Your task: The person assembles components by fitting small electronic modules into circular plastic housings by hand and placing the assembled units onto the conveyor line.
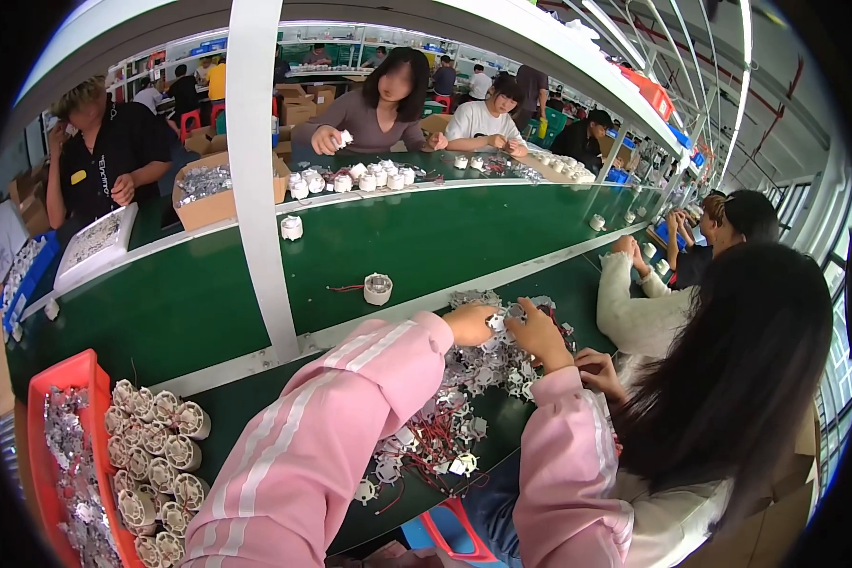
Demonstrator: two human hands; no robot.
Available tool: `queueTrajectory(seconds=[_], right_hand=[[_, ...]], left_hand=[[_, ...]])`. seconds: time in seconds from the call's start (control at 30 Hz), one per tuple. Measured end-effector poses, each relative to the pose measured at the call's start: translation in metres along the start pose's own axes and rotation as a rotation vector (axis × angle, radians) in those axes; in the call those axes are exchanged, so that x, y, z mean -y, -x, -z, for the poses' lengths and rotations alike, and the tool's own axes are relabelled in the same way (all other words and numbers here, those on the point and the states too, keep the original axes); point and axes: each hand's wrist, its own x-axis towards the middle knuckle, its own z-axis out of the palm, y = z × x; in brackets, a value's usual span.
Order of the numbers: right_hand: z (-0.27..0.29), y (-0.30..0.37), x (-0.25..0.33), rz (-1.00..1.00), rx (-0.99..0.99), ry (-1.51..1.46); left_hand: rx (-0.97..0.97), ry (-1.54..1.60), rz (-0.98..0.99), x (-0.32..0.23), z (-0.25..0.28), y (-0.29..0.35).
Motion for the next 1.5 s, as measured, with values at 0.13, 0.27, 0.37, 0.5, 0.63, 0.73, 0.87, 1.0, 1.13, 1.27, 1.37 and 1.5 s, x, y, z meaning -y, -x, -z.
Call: queueTrajectory(seconds=[0.13, 0.27, 0.37, 0.5, 0.63, 0.73, 0.87, 1.0, 1.13, 1.27, 1.37, 1.5], right_hand=[[0.001, -0.006, -0.017, 0.015, -0.016, 0.178], [0.010, 0.004, -0.015, 0.024, -0.086, 0.358], [0.063, 0.057, 0.040, 0.302, -0.119, 0.165], [0.057, 0.216, 0.156, 0.561, 0.214, 0.042], [-0.017, 0.269, 0.155, 0.730, 0.301, 0.000], [-0.058, 0.277, 0.144, 0.638, 0.127, 0.331], [-0.077, 0.277, 0.162, 0.776, 0.139, 0.326], [-0.074, 0.275, 0.162, 0.847, 0.120, 0.400], [-0.070, 0.273, 0.172, 0.963, 0.095, 0.247], [-0.035, 0.247, 0.190, 0.972, 0.178, -0.330], [0.017, 0.186, 0.180, 0.720, -0.009, -0.249], [0.037, 0.035, 0.083, 0.285, -0.093, 0.156]], left_hand=[[-0.054, -0.100, 0.148, -0.014, 0.028, 0.022], [-0.064, -0.146, 0.155, -0.052, 0.074, 0.066], [-0.086, -0.221, 0.148, -0.113, 0.113, 0.137], [-0.132, -0.313, 0.168, -0.160, 0.139, 0.247], [-0.246, -0.491, 0.055, -0.212, 0.142, 0.360], [-0.381, -0.554, 0.037, -0.221, 0.127, 0.407], [-0.456, -0.637, 0.328, -0.276, 0.118, 0.491], [-0.326, -0.647, 0.482, -0.288, 0.098, 0.537], [-0.329, -0.553, 0.553, -0.283, 0.068, 0.551], [-0.630, -0.245, 0.591, -0.256, 0.023, 0.536], [-0.805, -0.063, 0.537, -0.223, 0.002, 0.517], [-0.815, 0.106, 0.417, -0.184, -0.018, 0.487]])
